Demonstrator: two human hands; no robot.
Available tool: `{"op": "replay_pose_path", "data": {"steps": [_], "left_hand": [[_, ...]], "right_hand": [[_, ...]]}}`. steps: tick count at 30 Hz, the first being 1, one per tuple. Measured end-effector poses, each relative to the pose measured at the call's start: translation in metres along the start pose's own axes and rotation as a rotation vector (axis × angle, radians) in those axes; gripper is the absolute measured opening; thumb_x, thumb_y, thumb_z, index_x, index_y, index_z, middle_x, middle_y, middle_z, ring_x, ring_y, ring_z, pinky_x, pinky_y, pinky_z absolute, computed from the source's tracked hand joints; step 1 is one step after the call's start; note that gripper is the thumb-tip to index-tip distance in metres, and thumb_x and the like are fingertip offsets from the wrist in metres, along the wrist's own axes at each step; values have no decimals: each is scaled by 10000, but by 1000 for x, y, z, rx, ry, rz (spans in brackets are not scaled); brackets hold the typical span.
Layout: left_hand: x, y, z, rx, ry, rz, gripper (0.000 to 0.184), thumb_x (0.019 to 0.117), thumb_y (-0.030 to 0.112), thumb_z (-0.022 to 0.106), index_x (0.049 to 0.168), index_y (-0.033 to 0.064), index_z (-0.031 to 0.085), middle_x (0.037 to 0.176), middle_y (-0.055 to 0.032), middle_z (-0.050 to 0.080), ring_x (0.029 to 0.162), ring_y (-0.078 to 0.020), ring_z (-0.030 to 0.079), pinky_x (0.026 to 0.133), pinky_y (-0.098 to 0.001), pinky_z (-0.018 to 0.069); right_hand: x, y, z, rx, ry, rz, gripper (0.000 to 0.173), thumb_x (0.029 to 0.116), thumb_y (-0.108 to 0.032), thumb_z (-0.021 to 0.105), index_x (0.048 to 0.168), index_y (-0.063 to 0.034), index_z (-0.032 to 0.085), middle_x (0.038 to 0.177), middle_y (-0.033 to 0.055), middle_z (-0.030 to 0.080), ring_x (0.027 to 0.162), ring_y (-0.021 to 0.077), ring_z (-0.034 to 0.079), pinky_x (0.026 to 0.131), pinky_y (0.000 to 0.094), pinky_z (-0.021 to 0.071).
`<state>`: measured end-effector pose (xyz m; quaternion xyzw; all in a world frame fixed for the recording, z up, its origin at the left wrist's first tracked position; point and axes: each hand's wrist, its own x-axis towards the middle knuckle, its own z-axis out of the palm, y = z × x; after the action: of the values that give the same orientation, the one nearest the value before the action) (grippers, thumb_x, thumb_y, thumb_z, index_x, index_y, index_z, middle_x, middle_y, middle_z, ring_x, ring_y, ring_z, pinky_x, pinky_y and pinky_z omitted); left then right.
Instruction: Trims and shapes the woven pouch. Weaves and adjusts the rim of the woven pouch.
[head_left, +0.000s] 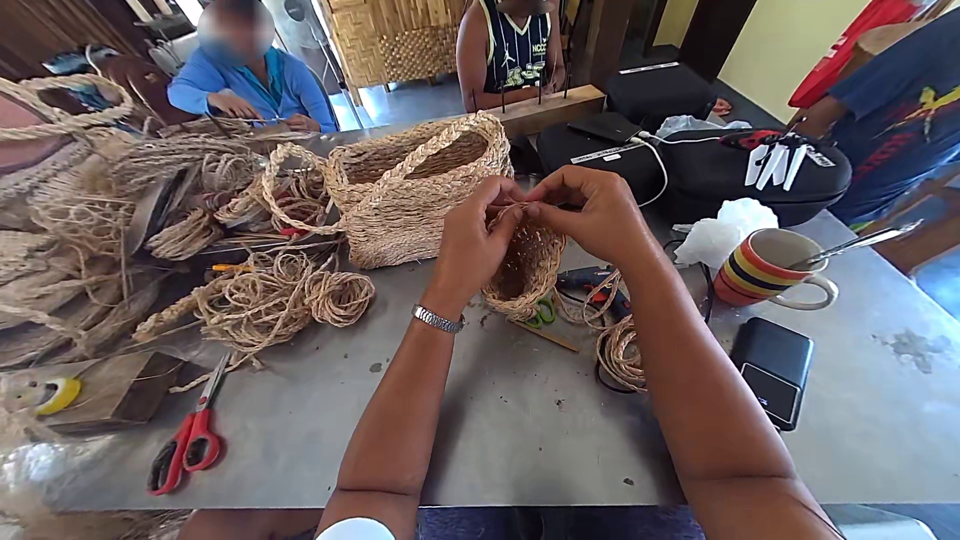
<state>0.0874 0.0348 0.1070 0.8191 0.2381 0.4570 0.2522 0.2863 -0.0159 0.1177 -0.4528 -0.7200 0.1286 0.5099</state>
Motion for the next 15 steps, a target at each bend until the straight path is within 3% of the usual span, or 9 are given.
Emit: {"op": "replay_pose_path", "data": {"steps": [5,9,12,15], "left_hand": [[-4,21,-15,132,64,-34,153,1008,131,606,1138,99,680,960,-15,728,787,-68,680,728,-258,573],[-10,51,-35,261,59,-43,126,997,144,624,1106,120,683,952,6,728,802,-46,680,728,-236,572],[-10,41,-36,311,-5,-93,122,985,137,633,1094,110,680,978,-11,726,823,-80,692,751,-287,586],[-6,20,-27,315,-90,-153,133,974,131,649,1095,87,681,1020,-45,722,865,-128,710,803,-357,602]], "right_hand": [[-2,-18,-9,63,-172,51,250,979,-132,679,1227,-111,695,1210,24,719,983,120,726,847,297,625],[-3,-37,-10,206,-208,46,293,981,-83,678,1272,-61,656,1159,71,733,963,155,738,816,297,642],[-4,-31,1,147,-234,114,309,982,-79,673,1284,-67,611,1113,73,743,912,143,747,777,300,644],[-4,-19,11,3,-239,174,270,975,-85,680,1240,-62,636,1097,83,738,891,141,746,813,328,640]]}}
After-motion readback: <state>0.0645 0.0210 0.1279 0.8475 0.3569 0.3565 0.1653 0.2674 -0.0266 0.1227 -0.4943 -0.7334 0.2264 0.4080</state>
